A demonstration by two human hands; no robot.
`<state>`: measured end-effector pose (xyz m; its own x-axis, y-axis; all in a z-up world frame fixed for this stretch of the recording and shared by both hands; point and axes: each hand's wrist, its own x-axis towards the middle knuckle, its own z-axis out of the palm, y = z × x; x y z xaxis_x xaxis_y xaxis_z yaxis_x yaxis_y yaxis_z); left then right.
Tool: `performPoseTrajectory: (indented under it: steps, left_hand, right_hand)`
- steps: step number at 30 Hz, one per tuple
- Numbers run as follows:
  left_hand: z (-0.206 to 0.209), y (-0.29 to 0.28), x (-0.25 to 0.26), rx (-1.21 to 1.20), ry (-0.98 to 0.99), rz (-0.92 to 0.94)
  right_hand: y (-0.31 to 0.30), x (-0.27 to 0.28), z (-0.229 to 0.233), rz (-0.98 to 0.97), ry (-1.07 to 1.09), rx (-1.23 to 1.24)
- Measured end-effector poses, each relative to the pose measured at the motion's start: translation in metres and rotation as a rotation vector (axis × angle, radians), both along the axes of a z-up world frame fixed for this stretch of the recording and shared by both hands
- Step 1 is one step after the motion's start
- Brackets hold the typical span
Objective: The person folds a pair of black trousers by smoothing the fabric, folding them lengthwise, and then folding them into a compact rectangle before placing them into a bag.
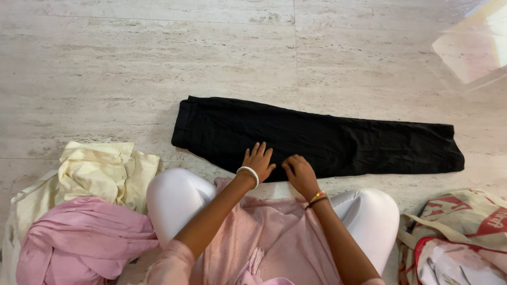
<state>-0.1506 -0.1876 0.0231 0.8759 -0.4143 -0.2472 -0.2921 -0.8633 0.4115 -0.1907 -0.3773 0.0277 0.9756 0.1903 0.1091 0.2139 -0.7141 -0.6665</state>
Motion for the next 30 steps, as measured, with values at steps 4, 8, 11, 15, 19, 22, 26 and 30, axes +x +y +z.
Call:
performPoseTrajectory:
  steps: [4,8,11,15,19,22,26,30]
  left_hand:
    - [-0.042,-0.014,0.042,0.059,-0.32,0.194]
    - [-0.071,0.008,0.043,0.046,-0.317,0.438]
    - [-0.076,0.014,0.046,0.072,-0.299,0.442]
    - [-0.078,0.015,0.052,0.102,-0.302,0.432]
    - [-0.077,0.017,0.054,0.12,-0.281,0.432]
    - [-0.078,0.026,0.059,0.104,-0.277,0.43]
    - [-0.078,0.063,0.078,0.17,-0.229,0.45]
    - [-0.071,0.103,0.103,0.13,-0.083,0.69]
  right_hand:
    - [0.042,0.056,-0.036,0.025,-0.178,-0.126]
    - [0.038,0.087,-0.072,0.051,-0.186,-0.464]
    - [0.001,0.097,-0.092,0.094,-0.176,-0.543]
    - [-0.107,0.088,-0.101,-0.047,-0.165,-0.503]
    - [-0.172,0.085,-0.104,-0.331,-0.082,-0.497]
    - [-0.172,0.089,-0.111,-0.339,-0.082,-0.514]
    - [-0.134,0.086,-0.118,-0.328,-0.107,-0.528]
    - [-0.08,0.087,-0.121,-0.337,-0.09,-0.536]
